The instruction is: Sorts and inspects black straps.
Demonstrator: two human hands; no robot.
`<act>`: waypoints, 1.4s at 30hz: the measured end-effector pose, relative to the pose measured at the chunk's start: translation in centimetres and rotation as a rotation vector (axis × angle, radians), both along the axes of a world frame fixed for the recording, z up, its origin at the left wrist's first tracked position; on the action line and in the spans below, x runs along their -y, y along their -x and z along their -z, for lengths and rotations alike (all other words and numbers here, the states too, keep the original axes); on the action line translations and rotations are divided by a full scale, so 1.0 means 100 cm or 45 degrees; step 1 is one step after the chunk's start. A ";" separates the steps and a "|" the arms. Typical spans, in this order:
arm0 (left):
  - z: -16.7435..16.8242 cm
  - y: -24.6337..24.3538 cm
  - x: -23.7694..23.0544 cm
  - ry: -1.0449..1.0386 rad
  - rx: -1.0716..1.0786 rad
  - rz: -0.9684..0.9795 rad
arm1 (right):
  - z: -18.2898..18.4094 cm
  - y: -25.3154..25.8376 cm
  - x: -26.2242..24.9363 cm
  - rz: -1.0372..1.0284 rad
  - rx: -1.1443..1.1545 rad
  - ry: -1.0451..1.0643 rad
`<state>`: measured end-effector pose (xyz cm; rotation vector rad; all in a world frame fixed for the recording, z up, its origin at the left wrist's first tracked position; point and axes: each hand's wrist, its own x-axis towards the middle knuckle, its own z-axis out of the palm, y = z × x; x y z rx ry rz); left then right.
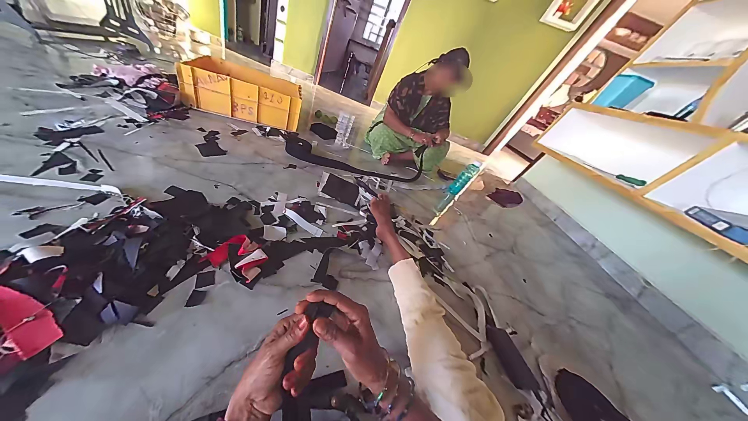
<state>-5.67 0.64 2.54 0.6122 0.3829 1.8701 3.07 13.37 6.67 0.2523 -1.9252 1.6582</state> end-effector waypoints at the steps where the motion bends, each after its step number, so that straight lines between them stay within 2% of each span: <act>1: 0.000 0.001 0.000 -0.006 0.004 0.004 | 0.000 0.000 0.000 0.002 0.001 -0.002; 9: -0.001 0.002 0.001 0.144 -0.050 -0.086 | 0.000 0.001 0.010 0.146 0.026 0.085; 12: -0.001 0.001 0.001 0.176 -0.087 -0.102 | 0.000 -0.003 0.015 0.208 0.045 0.006; 17: 0.002 0.002 0.002 0.029 -0.124 -0.041 | -0.003 -0.009 0.016 0.208 0.005 -0.146; 22: 0.008 0.005 0.002 -0.163 -0.086 0.052 | -0.006 -0.011 0.011 0.089 -0.049 -0.260; 30: 0.005 0.001 0.003 -0.002 -0.188 -0.007 | -0.004 -0.007 0.007 0.229 -0.103 -0.313; 35: 0.006 0.002 -0.002 0.073 -0.352 -0.069 | -0.006 -0.007 0.001 0.286 -0.096 -0.269; 38: 0.004 0.002 -0.002 0.140 -0.301 -0.069 | -0.006 -0.006 0.002 0.324 -0.097 -0.245; 42: 0.010 0.005 -0.002 -0.009 -0.164 0.044 | -0.005 -0.006 0.003 0.269 -0.105 -0.165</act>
